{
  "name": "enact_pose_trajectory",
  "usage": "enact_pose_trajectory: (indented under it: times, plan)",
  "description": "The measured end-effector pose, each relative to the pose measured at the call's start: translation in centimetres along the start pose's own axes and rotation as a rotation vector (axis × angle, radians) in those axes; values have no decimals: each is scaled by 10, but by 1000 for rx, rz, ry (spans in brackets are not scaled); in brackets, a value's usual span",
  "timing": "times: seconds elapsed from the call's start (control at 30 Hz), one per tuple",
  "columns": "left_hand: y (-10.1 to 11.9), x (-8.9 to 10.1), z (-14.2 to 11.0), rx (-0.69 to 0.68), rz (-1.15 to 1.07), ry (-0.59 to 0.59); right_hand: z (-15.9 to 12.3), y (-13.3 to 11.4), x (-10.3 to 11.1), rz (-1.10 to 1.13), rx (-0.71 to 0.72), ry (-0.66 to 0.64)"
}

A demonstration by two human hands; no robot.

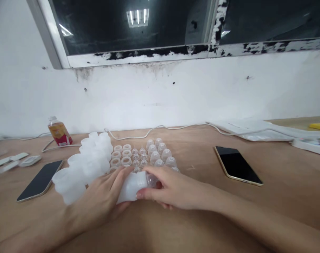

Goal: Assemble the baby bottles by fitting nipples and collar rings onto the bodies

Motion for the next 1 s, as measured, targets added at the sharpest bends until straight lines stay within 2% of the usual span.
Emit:
enact_pose_trajectory:
  times: [0.1, 0.2, 0.3, 0.4, 0.57, 0.63, 0.7, 0.73, 0.8, 0.87, 1.0]
  plan:
    - [0, -3, -1, -16, -85, -57, -4, -3, 4, -63, 34, 102]
    - [1, -5, -9, 8, -197, -106, -10, -13, 1, -192, 130, 115]
    - [-2, -11, -16, 83, -345, -172, -17, -31, -5, -459, 340, 154]
    - [-7, -13, -21, 136, -448, -167, -31, -48, -12, -729, 551, 254]
    - [-23, -10, -28, 291, -427, -66, -59, -69, -26, -538, 811, 152]
    - [-21, -9, -30, 287, -398, -47, -57, -70, -14, -516, 764, 298]
    - [-19, -11, -30, 266, -366, -27, -45, -60, 6, -507, 559, 483]
    - [-19, -12, -30, 258, -348, -9, -36, -51, 12, -475, 438, 497]
    - [-20, -13, -29, 252, -321, 35, -19, -32, 13, -359, 280, 381]
    - [-22, -14, -28, 254, -349, 33, -10, -26, 9, -262, 293, 261]
    - [-27, -15, -26, 342, -566, -102, -14, -34, 13, -288, 540, 269]
Point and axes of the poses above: each hand's wrist, its own z-axis towards the middle knuckle, its own x-axis out of the back of the hand, y = z × x, the point moved 8 cm from there along z, towards the middle knuckle, and after that the axes turned 4 degrees about y, right-handed, at the moved point
